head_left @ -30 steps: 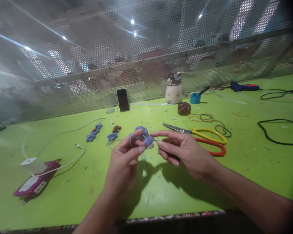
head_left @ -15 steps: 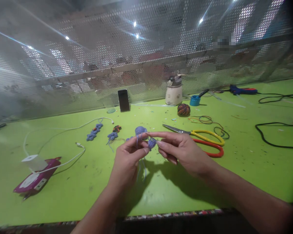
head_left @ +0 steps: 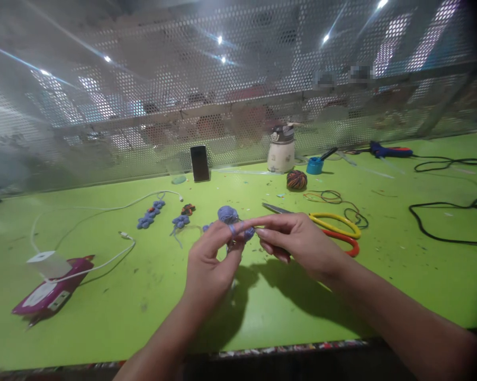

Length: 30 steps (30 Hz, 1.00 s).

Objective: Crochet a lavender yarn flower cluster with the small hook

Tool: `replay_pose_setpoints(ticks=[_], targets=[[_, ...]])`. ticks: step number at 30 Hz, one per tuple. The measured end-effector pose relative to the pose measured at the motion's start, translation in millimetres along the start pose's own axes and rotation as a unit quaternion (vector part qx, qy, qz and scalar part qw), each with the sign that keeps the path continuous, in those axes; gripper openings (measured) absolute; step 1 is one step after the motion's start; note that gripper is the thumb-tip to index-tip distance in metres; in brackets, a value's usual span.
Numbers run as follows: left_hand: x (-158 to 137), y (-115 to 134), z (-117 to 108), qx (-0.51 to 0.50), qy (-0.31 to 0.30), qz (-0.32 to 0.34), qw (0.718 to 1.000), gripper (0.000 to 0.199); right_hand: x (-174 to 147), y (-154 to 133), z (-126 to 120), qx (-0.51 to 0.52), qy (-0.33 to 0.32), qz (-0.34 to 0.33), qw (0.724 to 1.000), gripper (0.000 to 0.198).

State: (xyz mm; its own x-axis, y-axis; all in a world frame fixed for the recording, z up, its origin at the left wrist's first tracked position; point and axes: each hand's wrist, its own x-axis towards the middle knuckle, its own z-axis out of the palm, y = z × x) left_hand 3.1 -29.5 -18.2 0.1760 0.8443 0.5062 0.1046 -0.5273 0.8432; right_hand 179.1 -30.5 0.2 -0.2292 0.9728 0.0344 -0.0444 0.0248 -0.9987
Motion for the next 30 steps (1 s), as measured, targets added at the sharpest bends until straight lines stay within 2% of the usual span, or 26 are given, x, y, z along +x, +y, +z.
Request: replay_pose_setpoints(ticks=[2,4,7,10,13,15,18,20,25,30], targets=[[-0.5,3.4,1.9,0.024,0.007,0.037,0.999,0.025,-0.9,1.0,2.9,0.04,0.002,0.001,0.999,0.034],[0.2,4.8,3.8,-0.008,0.022,0.022,0.999,0.018,-2.1,2.2,5.8,0.086,0.003,-0.001,0.996,0.038],[3.2,3.2,6.0,-0.15,0.054,-0.066,0.985,0.021,-3.6,4.1,8.4,0.129,-0.009,-0.009,0.992,0.039],[7.8,2.4,6.5,-0.273,0.084,-0.161,0.945,0.032,-3.9,5.9,8.4,0.15,-0.013,-0.018,0.988,0.035],[11.8,6.8,4.7,-0.312,0.07,-0.223,0.921,0.033,-3.7,7.7,7.1,0.149,-0.009,-0.03,0.988,0.032],[13.4,10.8,2.3,-0.327,0.046,-0.243,0.912,0.046,-3.7,9.1,6.0,0.135,-0.01,-0.039,0.99,0.03],[13.9,14.8,-1.2,-0.342,0.031,-0.245,0.907,0.075,-3.3,10.7,4.2,0.115,-0.014,-0.052,0.992,0.029],[13.6,15.4,-2.7,-0.344,0.032,-0.246,0.905,0.082,-2.9,11.1,3.0,0.109,-0.018,-0.052,0.993,0.03],[14.3,13.4,-3.7,-0.322,0.056,-0.228,0.917,0.075,-3.6,9.4,-1.3,0.078,-0.035,-0.051,0.995,0.03],[15.8,10.7,-5.8,-0.287,0.068,-0.176,0.939,0.066,-4.7,4.4,-8.7,-0.017,-0.071,-0.078,0.994,0.03]])
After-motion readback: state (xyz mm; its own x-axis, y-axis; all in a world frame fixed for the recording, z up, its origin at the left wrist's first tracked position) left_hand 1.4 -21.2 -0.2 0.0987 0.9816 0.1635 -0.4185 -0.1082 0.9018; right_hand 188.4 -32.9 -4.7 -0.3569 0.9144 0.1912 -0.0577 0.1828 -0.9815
